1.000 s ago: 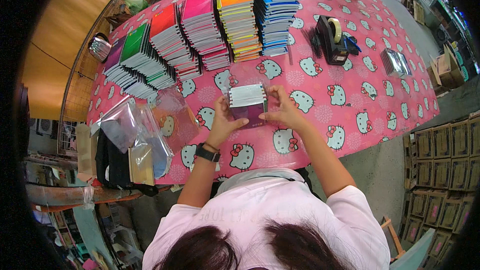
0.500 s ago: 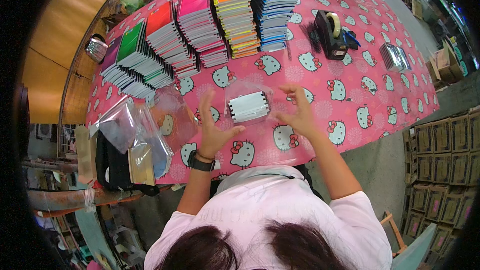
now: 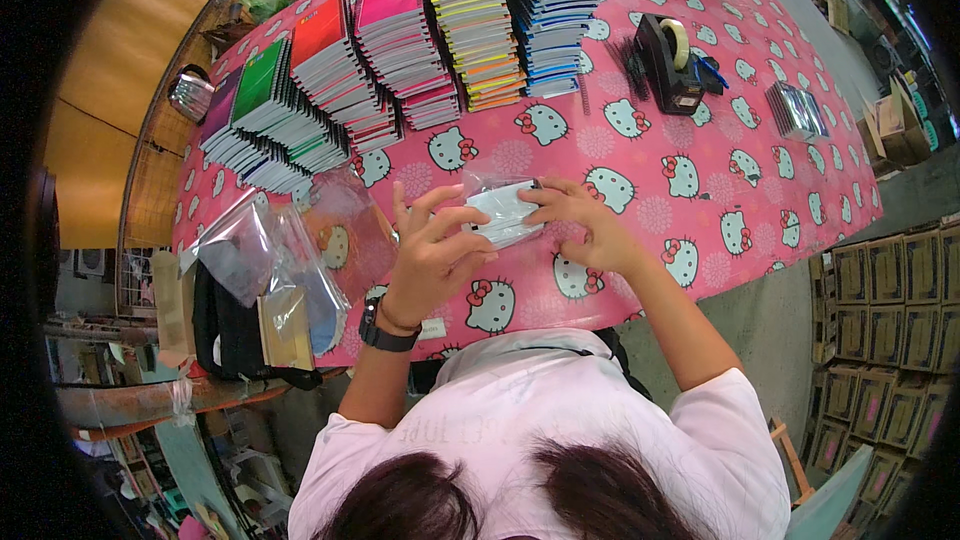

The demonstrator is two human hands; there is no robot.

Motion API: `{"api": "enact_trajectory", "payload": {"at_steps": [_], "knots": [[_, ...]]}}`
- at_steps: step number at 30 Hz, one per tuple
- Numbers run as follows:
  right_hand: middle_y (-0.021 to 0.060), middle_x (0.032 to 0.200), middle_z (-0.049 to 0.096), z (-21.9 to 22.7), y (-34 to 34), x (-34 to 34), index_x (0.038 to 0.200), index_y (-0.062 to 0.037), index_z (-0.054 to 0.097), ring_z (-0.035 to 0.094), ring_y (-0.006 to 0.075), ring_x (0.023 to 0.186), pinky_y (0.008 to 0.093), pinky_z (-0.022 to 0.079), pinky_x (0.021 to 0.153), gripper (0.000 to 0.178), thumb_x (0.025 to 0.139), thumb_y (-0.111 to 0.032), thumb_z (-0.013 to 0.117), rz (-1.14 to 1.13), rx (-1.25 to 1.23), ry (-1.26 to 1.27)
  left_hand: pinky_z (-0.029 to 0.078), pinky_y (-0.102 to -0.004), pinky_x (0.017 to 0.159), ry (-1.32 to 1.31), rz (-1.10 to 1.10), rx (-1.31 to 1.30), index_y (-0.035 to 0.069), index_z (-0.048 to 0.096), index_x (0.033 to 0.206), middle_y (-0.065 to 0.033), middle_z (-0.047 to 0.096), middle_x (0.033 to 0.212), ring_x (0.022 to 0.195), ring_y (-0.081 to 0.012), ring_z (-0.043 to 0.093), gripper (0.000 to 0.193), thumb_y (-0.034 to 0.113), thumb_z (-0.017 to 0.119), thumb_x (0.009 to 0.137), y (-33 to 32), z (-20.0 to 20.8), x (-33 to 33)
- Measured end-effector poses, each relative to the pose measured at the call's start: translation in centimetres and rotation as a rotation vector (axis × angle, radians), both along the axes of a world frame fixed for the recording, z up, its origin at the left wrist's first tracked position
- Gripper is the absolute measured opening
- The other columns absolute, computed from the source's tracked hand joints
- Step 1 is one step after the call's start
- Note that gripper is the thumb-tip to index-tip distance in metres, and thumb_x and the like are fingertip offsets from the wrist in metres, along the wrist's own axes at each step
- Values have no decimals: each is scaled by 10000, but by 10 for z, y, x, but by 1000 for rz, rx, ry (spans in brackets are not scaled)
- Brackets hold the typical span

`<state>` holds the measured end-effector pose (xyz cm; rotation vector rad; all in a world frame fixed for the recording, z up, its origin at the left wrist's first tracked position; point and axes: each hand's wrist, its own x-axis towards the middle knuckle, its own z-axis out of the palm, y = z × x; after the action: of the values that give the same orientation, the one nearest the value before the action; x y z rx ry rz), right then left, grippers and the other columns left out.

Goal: The person places a stack of notebooks into a plastic sleeve, folds the sleeve, and secures it with tape. They repeat this with blue, red, and green notebooks, using a tape dispenser on the table to seal each package.

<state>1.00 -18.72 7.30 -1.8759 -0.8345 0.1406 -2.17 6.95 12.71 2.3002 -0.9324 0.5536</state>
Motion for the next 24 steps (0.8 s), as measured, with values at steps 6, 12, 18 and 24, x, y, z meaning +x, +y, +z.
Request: {"api": "enact_trajectory", "payload": {"at_steps": [6, 12, 18, 24], "knots": [[54, 1428, 388, 19, 10, -1, 1132, -203, 642, 235, 404, 1334, 517, 218, 1068, 645, 512, -41, 570, 54, -339, -232, 223, -493, 1057, 163, 128, -361, 112, 625, 1052, -45, 575, 1155, 1161, -326, 447, 351, 89, 640, 703, 21, -40, -10], [56, 1454, 345, 22, 15, 7, 1142, -238, 640, 211, 433, 1334, 551, 184, 1068, 682, 494, -31, 588, 153, -308, -151, 178, -537, 1074, 338, -36, -92, 156, 506, 1273, -40, 397, 1392, 1336, -370, 217, 645, 14, 555, 645, 4, -67, -9], [133, 1340, 462, 7, 11, 41, 1210, -91, 562, 413, 281, 1243, 398, 315, 1029, 474, 755, -200, 643, 282, 402, 606, 148, -623, 1050, 345, -17, 85, 207, 511, 1267, -3, 350, 1427, 1352, -390, 185, 667, 10, 558, 631, -10, -54, 3], [130, 1188, 567, -23, 17, 64, 1154, -10, 564, 500, 199, 1130, 320, 365, 977, 471, 955, -416, 434, -57, 154, 610, 209, -605, 1033, 243, 69, 135, 183, 510, 1260, -42, 388, 1397, 1319, -411, 239, 663, -9, 571, 628, -18, -62, -2]]}}
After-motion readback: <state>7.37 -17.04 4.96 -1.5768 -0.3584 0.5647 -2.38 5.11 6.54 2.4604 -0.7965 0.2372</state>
